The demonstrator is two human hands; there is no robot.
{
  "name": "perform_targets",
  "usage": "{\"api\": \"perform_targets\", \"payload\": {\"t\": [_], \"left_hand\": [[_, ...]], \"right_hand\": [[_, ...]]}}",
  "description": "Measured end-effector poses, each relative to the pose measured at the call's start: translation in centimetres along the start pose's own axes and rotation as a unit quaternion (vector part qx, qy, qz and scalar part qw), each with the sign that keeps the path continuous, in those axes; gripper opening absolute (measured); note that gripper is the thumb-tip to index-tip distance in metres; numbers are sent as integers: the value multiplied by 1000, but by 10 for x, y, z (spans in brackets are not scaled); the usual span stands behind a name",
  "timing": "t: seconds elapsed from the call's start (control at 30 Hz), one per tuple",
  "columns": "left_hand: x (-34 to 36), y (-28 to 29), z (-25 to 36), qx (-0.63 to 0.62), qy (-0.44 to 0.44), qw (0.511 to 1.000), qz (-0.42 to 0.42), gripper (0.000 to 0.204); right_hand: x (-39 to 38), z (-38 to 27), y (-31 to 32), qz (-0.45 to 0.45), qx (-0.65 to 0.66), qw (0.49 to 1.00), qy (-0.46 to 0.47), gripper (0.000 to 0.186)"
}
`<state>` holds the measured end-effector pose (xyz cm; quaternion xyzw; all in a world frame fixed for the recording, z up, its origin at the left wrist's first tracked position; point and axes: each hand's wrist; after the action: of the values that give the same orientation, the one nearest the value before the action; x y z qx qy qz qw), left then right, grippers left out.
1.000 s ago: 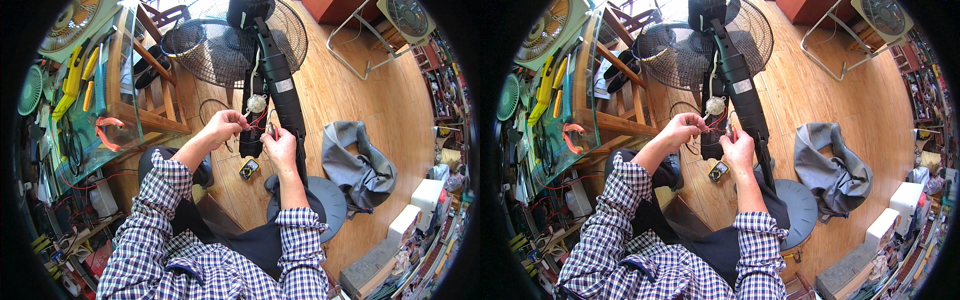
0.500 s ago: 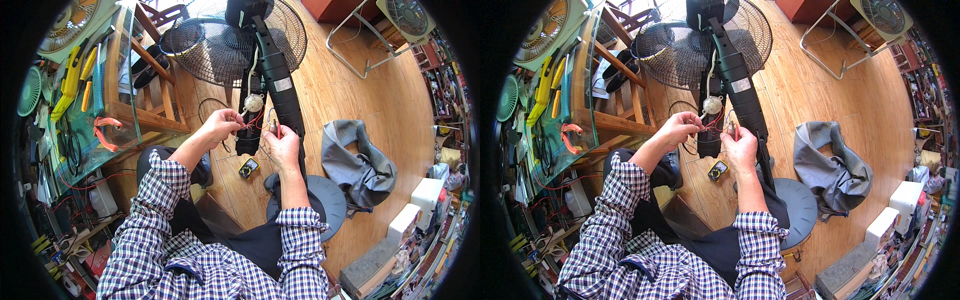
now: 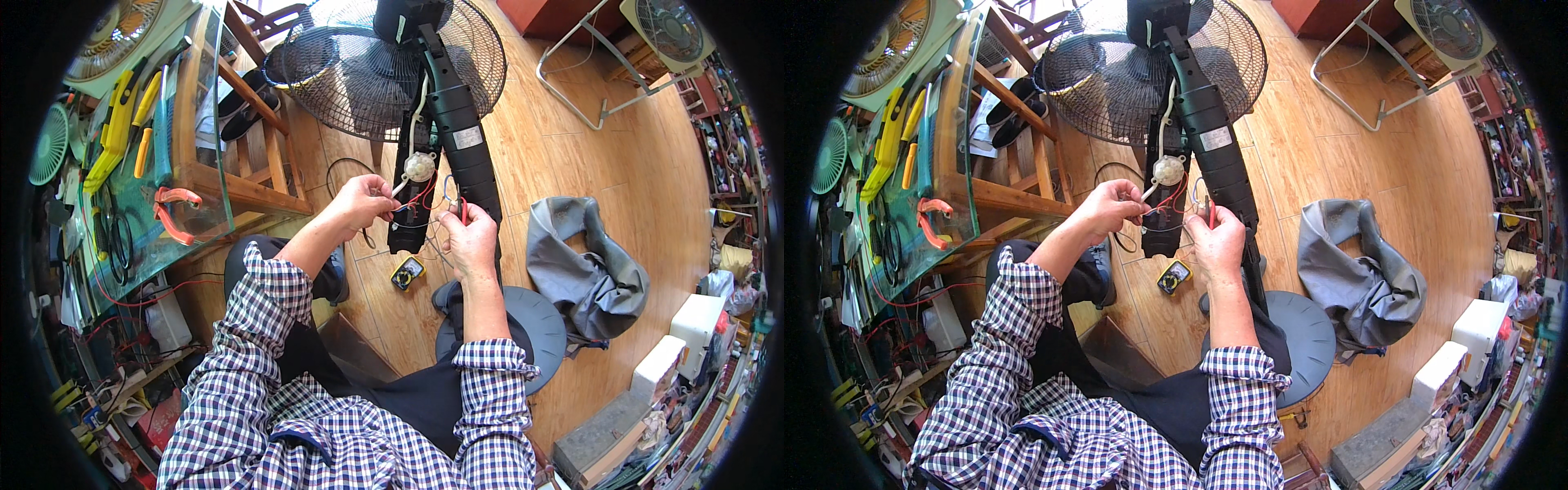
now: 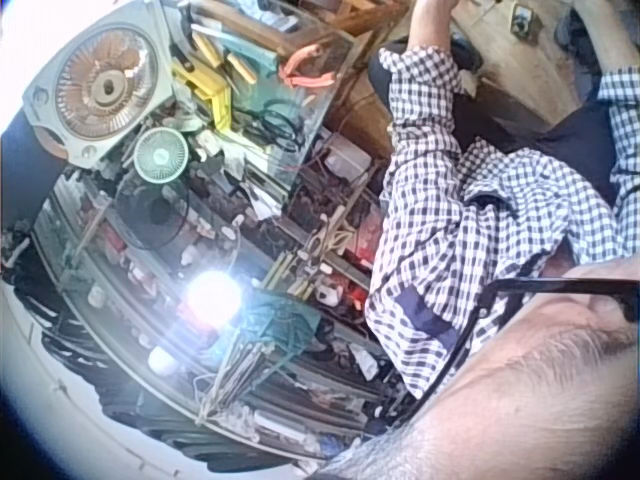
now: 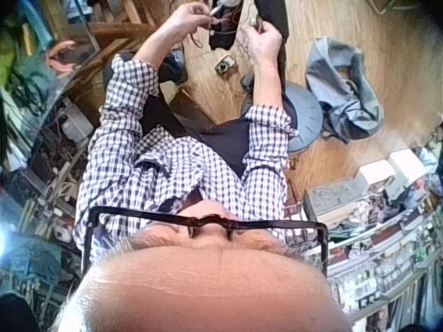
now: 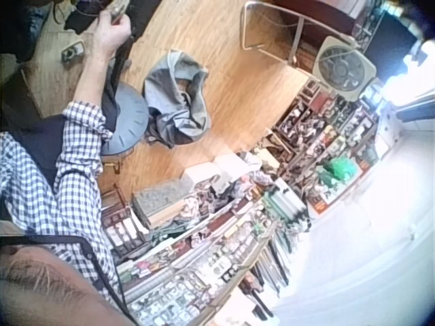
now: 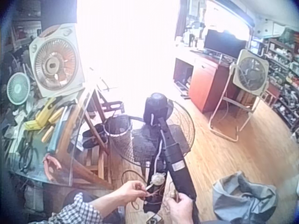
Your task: The person repairs a standing fan by stripping and connecting wires, using a multimeter to test continuity, and then testing the fan operation.
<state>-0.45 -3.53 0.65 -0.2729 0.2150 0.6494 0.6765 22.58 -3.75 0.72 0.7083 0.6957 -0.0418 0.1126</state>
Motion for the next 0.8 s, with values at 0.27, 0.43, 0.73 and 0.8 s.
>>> {"api": "perform_targets", "payload": {"t": [0.27, 0.43, 0.73, 0.8], "left_hand": [[-1, 1, 3, 12, 11, 1000, 18, 24], [-1, -1, 2, -18, 23, 1000, 10, 21], [0, 1, 0, -3, 13, 1000, -26, 25], [-2, -1, -3, 25, -23, 999, -43, 27]], "right_hand": [[-3, -15, -2, -20, 35, 999, -26, 14], [-1, -8, -2, -37, 10, 999, -12, 13], [0, -4, -4, -45, -15, 999, -7, 10], [1, 1, -3, -39, -24, 999, -9, 14]]}}
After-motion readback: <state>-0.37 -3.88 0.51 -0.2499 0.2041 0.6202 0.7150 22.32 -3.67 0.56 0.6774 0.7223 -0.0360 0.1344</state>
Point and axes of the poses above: each hand's wrist, its own x-axis towards the middle knuckle, its own y-axis out of the back of the hand, z = x × y, and after that the axes turned 7 degrees about y, right-handed
